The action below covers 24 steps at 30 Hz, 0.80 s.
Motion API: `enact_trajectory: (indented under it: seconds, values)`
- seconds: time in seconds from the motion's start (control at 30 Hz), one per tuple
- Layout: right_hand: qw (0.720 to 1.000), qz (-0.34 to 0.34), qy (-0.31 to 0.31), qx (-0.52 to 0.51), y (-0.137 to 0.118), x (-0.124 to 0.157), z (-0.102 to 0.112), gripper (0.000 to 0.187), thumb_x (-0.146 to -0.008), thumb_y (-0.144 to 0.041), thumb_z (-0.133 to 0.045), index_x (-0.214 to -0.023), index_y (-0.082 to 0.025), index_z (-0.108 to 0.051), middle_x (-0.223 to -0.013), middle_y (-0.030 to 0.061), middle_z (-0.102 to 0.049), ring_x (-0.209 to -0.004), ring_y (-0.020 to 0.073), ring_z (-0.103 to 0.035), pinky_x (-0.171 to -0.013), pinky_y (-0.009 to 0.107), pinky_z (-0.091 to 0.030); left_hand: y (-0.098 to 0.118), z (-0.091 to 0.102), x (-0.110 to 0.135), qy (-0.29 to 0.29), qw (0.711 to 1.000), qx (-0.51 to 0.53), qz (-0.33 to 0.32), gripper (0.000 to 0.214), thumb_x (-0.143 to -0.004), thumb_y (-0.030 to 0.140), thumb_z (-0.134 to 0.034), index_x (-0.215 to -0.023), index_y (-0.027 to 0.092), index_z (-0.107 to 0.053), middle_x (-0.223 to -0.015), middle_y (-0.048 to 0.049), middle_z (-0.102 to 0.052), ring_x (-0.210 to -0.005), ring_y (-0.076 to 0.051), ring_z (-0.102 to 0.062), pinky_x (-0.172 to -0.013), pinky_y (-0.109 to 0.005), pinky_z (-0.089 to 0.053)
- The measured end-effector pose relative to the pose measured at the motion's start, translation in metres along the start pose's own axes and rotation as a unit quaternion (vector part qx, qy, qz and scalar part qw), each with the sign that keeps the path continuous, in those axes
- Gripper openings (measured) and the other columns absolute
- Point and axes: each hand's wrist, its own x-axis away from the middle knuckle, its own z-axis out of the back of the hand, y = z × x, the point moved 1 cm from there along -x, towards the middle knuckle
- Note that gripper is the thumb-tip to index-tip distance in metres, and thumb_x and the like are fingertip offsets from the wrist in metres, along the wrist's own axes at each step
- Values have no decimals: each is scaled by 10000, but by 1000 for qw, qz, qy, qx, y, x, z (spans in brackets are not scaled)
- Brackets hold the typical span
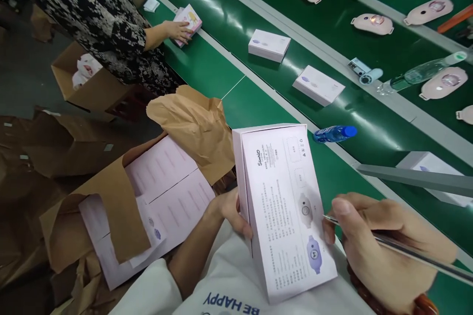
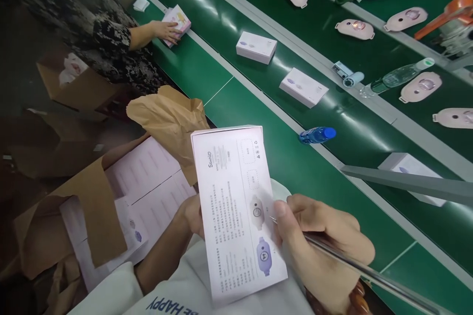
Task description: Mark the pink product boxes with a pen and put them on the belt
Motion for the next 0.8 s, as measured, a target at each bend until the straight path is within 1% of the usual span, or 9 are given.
enact_trajectory:
  seconds: [0.03, 0.13, 0.23, 0.3, 0.43, 0.53, 0.67, 0.73, 0.8]
  values:
    - [1000, 8, 1, 16, 1, 1, 0, 402, -960, -220, -776, -643, -297, -540, -518, -53, -523, -449, 156, -525, -416, 329, -423, 0, 0, 0, -30, 1000, -7, 3, 591, -418, 452, -1060, -930, 238, -856, -924, -126, -837, -1119, -483, -773, -886, -544, -688]
    - [999, 15, 5, 49, 3, 1, 0, 418, -948, -218, -781, -622, -297, -532, -510, -49, -526, -452, 164, -538, -409, 332, -421, -3, 1, -4, -38, 999, -32, -12, 632, -455, 521, -1046, -992, 255, -844, -1002, -109, -847, -1234, -448, -747, -960, -467, -673]
    - [999, 37, 3, 38, 5, 2, 1, 426, -913, -94, -780, -612, -256, -526, -514, -65, -533, -450, 123, -535, -428, 293, -399, -5, 2, -8, -61, 997, -46, -3, 612, -434, 546, -1043, -927, 247, -838, -997, -95, -855, -1211, -410, -763, -953, -386, -667]
    - [999, 41, -1, 27, 5, 2, 1, 428, -896, -41, -770, -607, -235, -521, -512, -76, -519, -452, 100, -525, -443, 275, -389, -6, 2, -8, -81, 995, -49, 10, 586, -403, 545, -1047, -859, 246, -835, -986, -86, -860, -1170, -400, -780, -920, -363, -671]
    - [1000, 27, 2, 6, 5, 2, 0, 428, -875, -27, -780, -609, -228, -512, -517, -78, -507, -454, 90, -509, -438, 270, -378, -3, 1, -4, -73, 996, -60, 6, 555, -373, 540, -1050, -791, 249, -831, -973, -80, -863, -1133, -392, -792, -881, -352, -677]
    - [1000, 25, 1, 8, 6, 2, 0, 438, -871, -31, -785, -604, -226, -497, -525, -73, -506, -459, 89, -504, -427, 271, -362, 0, -1, -2, -67, 996, -62, 12, 526, -377, 573, -1043, -735, 259, -818, -847, -60, -846, -1036, -371, -817, -836, -350, -688]
    - [998, 43, 0, 41, 6, 3, 2, 435, -880, -56, -794, -601, -224, -504, -535, -71, -503, -465, 83, -488, -434, 274, -366, 7, -6, -3, -93, 994, -39, 37, 438, -463, 541, -1025, -728, 263, -813, -722, -46, -804, -969, -370, -828, -828, -374, -696]
    - [998, 51, -2, 41, 7, 3, 2, 435, -877, -55, -799, -605, -224, -505, -545, -70, -503, -473, 84, -495, -444, 279, -379, 10, -7, -4, -102, 994, -28, 32, 389, -514, 484, -1008, -771, 259, -823, -747, -55, -810, -999, -386, -825, -846, -393, -697]
    - [999, 45, -6, 30, 7, 3, 2, 428, -865, -40, -805, -607, -224, -517, -556, -66, -511, -487, 91, -518, -456, 285, -390, 12, -8, -5, -105, 994, -21, 19, 363, -531, 429, -995, -799, 252, -826, -834, -73, -833, -1033, -407, -819, -869, -422, -697]
